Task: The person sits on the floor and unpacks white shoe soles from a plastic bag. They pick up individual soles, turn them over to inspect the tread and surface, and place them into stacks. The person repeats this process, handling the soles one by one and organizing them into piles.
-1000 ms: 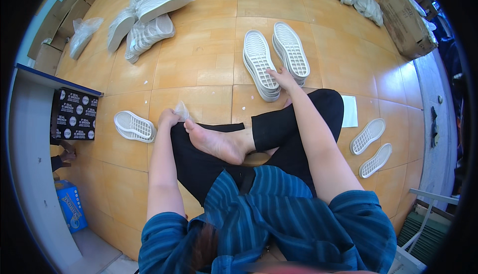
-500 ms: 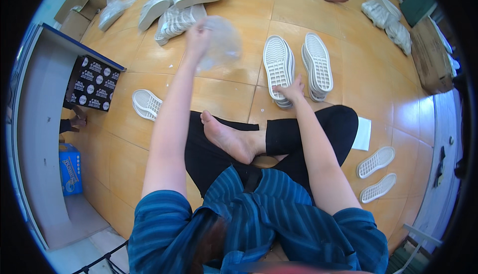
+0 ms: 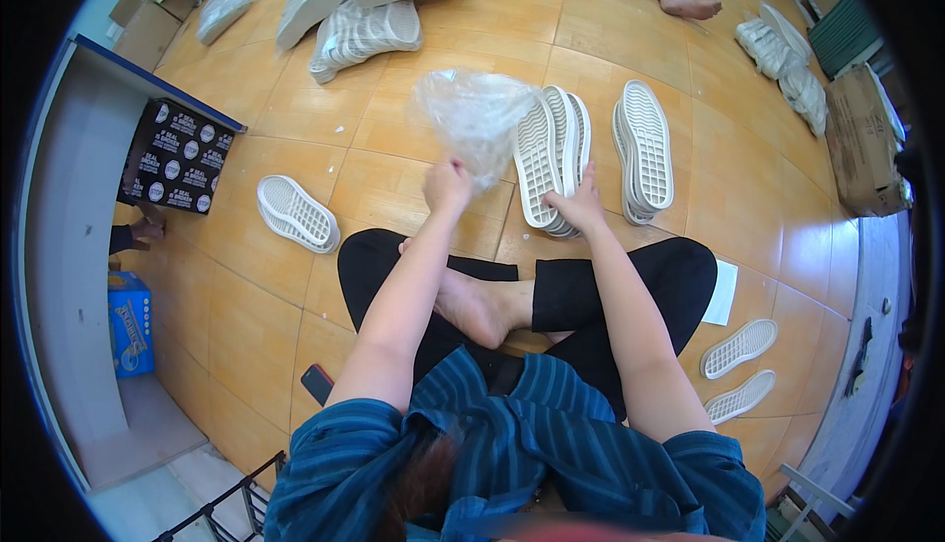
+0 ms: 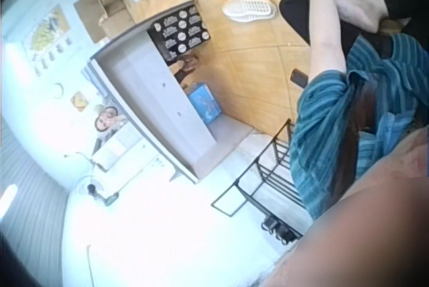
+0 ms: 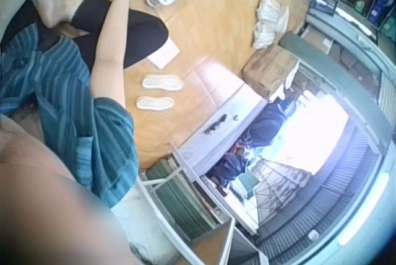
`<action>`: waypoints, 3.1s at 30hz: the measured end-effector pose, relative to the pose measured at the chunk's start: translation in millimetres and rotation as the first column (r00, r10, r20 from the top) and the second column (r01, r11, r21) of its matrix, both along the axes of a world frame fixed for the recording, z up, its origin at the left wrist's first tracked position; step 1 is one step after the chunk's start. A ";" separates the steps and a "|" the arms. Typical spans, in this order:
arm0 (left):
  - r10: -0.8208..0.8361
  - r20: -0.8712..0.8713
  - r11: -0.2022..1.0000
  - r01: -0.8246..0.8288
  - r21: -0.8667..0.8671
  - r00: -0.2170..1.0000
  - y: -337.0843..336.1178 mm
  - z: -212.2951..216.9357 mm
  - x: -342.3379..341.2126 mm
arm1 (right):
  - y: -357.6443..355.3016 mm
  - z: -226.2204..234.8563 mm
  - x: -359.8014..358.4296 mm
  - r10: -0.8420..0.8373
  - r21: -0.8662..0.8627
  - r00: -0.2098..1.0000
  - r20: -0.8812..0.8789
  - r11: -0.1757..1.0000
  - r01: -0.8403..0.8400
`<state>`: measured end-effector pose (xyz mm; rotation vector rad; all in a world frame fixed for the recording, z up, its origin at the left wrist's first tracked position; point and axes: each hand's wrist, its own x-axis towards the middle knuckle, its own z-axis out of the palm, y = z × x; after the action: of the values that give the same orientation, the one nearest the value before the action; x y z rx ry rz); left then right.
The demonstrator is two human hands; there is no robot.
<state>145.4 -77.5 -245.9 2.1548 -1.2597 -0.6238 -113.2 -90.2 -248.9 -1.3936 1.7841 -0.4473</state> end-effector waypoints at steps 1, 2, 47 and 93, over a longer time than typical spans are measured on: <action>0.132 -0.021 0.989 -0.133 -0.067 0.991 -4.0 3.3 3.6 | 1.3 2.5 -0.2 -0.009 0.002 1.000 0.021 1.000 0.009; 0.265 -0.063 0.948 -0.272 -0.163 0.962 -6.8 6.0 5.1 | 2.1 5.6 -1.1 -0.019 0.004 0.999 0.042 1.000 0.018; -0.366 0.611 0.815 0.559 -0.154 0.702 -13.2 87.1 11.1 | 103.2 67.3 -22.9 -0.376 0.373 -0.045 0.925 0.925 -0.069; 0.224 0.406 0.928 -0.067 -0.365 0.886 -23.5 8.7 21.5 | 109.0 43.7 -30.0 -0.310 0.342 0.242 0.919 0.934 -0.101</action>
<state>166.8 -101.0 -237.2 2.1251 -1.2927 0.1638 -143.2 18.9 -205.3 -0.4270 0.7732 -0.8139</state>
